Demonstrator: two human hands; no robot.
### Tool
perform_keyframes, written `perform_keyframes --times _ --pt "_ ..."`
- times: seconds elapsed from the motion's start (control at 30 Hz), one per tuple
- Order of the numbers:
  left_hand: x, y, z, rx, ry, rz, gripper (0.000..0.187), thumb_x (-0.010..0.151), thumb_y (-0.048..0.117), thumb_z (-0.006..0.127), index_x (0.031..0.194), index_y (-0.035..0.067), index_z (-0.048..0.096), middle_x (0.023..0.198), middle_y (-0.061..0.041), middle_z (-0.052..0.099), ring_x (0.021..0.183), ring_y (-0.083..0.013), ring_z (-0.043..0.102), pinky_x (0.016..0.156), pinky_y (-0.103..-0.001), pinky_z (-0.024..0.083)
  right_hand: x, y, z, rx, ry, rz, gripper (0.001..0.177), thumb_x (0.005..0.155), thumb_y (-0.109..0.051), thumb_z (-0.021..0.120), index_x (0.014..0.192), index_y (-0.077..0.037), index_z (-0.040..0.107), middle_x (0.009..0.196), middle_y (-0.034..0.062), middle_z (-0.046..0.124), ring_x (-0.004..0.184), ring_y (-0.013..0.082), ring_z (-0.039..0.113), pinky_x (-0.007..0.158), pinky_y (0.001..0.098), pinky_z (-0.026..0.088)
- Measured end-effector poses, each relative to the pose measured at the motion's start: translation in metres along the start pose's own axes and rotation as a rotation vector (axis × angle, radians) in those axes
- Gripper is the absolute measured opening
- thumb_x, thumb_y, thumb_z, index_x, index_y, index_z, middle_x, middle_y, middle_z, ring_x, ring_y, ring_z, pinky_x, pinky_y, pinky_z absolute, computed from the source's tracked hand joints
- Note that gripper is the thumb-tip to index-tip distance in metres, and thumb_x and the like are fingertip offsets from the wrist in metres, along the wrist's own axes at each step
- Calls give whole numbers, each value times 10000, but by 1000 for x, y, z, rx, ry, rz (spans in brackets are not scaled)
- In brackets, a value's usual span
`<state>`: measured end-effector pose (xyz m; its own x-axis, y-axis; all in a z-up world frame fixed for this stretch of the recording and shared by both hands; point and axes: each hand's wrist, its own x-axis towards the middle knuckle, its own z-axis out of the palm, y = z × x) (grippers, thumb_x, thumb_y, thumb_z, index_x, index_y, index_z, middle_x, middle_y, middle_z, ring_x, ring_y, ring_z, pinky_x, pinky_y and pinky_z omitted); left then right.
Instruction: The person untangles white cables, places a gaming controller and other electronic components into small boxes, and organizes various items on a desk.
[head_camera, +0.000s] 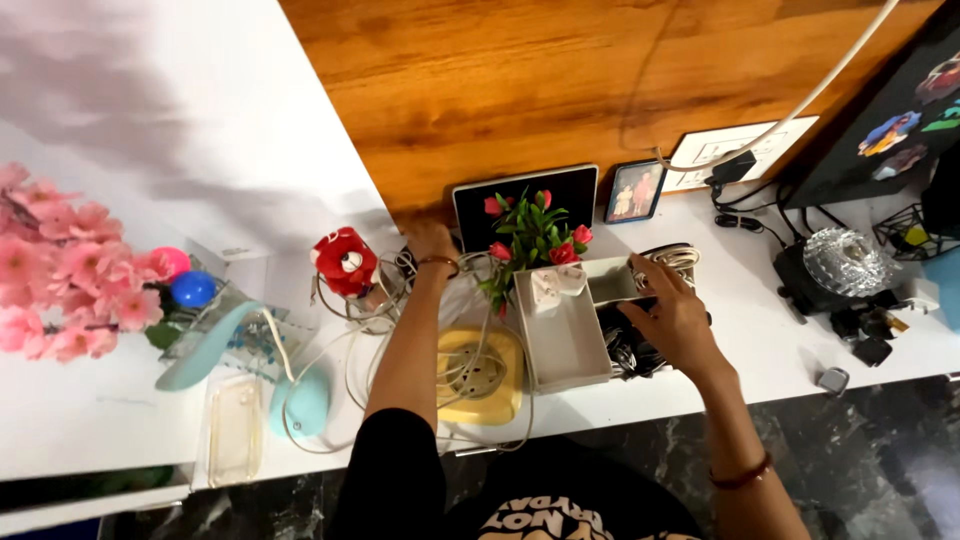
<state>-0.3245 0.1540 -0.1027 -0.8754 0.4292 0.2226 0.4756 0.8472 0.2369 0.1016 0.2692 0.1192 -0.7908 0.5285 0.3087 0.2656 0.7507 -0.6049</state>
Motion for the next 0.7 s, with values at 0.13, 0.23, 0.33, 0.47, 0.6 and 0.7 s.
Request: perform_keyframes --times 0.13,0.23,0.33,0.47,0.6,0.7 --pt "19 -15 23 59 -136 -340 504 1007 384 378 1378 111 581 1465 -237 501 1377 -437 442 1070 -640 344 -13 8 -6 -11 8 54 716 796 -142 817 1454 -106 537 1306 156 668 918 246 725 732 346 613" --pt "22 -24 27 139 -426 -301 492 1006 354 411 1421 109 514 1454 -237 473 1321 -412 469 1069 -595 323 -19 15 -8 8 26 60 694 802 -129 807 1442 -102 540 1318 152 676 913 233 739 726 344 620" --pt "28 -22 23 115 -488 -303 438 1124 332 387 1356 149 711 1433 -117 695 1337 -331 647 1048 -489 506 -22 21 -9 21 4 117 693 813 -113 793 1455 -94 531 1295 161 678 895 230 754 690 345 622" --pt "25 -14 17 349 -354 -64 341 1091 262 460 1275 119 708 1305 -111 719 1248 -318 618 997 -483 442 -23 28 -7 12 -16 127 670 833 -115 781 1454 -77 532 1279 169 681 874 220 756 663 332 622" --pt "11 1 -8 517 -107 51 388 959 276 550 1303 104 608 1250 -176 651 1197 -365 532 989 -502 370 -24 32 -4 58 8 55 631 843 -112 775 1424 -39 542 1299 181 674 888 219 747 647 319 617" --pt "0 13 -49 469 41 48 436 926 253 603 1314 55 586 1182 -190 643 1155 -371 534 980 -520 375 -21 26 -1 68 -13 54 635 822 -111 786 1409 -39 556 1284 170 679 863 207 747 619 317 607"
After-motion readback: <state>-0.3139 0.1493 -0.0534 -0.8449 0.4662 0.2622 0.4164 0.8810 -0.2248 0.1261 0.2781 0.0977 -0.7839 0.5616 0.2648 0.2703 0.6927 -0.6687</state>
